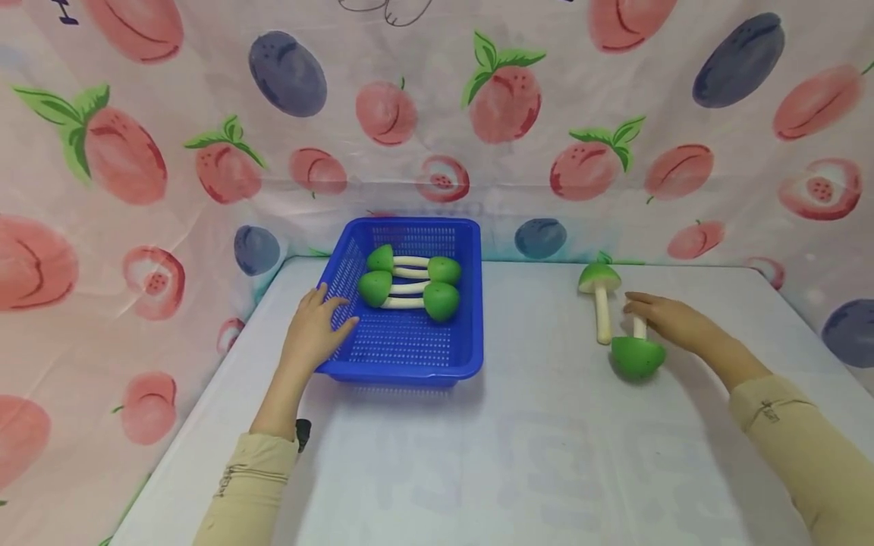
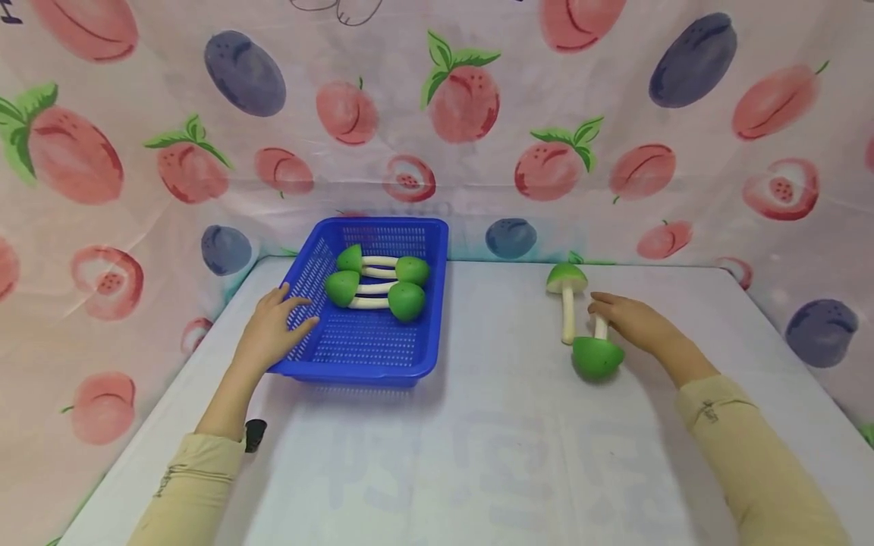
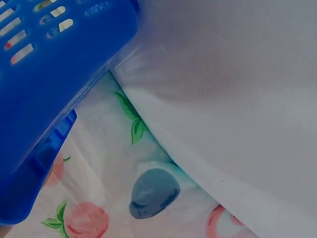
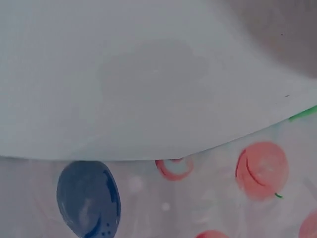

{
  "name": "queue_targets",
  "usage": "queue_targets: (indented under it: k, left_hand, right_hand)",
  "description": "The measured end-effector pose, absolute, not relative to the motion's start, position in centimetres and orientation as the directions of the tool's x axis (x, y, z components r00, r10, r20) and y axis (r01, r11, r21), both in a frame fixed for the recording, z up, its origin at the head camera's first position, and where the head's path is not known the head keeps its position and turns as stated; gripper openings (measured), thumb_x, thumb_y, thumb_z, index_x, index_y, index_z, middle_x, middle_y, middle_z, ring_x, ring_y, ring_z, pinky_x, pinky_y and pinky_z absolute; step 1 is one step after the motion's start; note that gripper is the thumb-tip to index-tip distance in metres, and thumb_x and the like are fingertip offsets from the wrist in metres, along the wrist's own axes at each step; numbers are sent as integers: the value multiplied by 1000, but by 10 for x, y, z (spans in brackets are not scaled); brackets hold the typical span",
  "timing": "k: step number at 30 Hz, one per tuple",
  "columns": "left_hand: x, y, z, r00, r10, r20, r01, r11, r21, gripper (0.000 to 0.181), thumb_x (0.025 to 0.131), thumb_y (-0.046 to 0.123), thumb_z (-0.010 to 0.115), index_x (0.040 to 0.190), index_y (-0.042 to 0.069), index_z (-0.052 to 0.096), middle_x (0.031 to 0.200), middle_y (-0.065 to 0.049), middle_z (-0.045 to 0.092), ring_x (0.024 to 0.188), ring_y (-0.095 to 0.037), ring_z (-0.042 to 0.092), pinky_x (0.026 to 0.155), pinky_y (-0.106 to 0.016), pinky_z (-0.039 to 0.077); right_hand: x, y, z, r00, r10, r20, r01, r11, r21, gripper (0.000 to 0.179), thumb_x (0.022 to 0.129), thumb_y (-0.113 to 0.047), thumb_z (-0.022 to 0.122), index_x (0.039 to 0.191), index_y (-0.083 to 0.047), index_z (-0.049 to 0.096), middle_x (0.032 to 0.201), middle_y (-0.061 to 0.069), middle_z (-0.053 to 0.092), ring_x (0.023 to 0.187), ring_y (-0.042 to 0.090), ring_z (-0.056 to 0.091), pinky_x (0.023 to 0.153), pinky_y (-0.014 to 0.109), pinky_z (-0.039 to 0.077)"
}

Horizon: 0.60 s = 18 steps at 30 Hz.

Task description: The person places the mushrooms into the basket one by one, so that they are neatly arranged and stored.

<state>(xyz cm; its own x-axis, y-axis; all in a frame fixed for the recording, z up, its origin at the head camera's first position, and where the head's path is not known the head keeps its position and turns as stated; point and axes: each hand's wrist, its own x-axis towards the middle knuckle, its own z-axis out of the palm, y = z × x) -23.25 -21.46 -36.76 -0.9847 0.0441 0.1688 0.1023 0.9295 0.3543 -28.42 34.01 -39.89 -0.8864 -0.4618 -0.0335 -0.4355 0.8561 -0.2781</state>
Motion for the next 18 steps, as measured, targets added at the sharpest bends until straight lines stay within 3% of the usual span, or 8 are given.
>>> queue_targets:
  k: [3, 6, 12, 18]
  left_hand:
    - [-232, -215, -368, -984, 46, 171, 105, 929, 355, 46, 91, 31, 60, 125, -1, 57, 147, -31, 29, 139, -48, 22, 112, -60, 23]
    - [-232, -215, -368, -984, 49, 173, 109, 928, 357, 46, 91, 30, 60, 124, -1, 57, 147, -32, 29, 138, -48, 23, 112, -60, 23]
    - [-232, -215, -368, -984, 41, 173, 100, 930, 353, 46, 91, 31, 60, 125, 0, 57, 147, -31, 30, 138, -48, 23, 111, -61, 24]
    - [-232, -214, -368, -985, 34, 167, 93, 929, 358, 46, 91, 31, 60, 125, 0, 56, 148, -31, 29, 139, -48, 22, 111, -62, 23]
  right_hand:
    - [-282, 343, -399, -766, -605, 216, -631, 773, -73, 34, 78, 6, 67, 112, 2, 61, 124, 30, 56, 109, 49, 55, 86, 59, 49]
    - [-280, 342, -397, -674, -636, 377, -681, 732, 19, 42, 66, 11, 75, 105, 0, 63, 112, 28, 61, 99, 46, 59, 78, 58, 51]
    - [-277, 335, -387, -619, -603, 503, -678, 734, 45, 47, 60, 11, 78, 102, -2, 64, 104, 26, 62, 95, 43, 58, 79, 59, 48]
    - [-270, 326, -381, -582, -577, 573, -688, 725, 30, 45, 58, 10, 79, 100, 3, 64, 101, 22, 63, 96, 39, 58, 80, 53, 48]
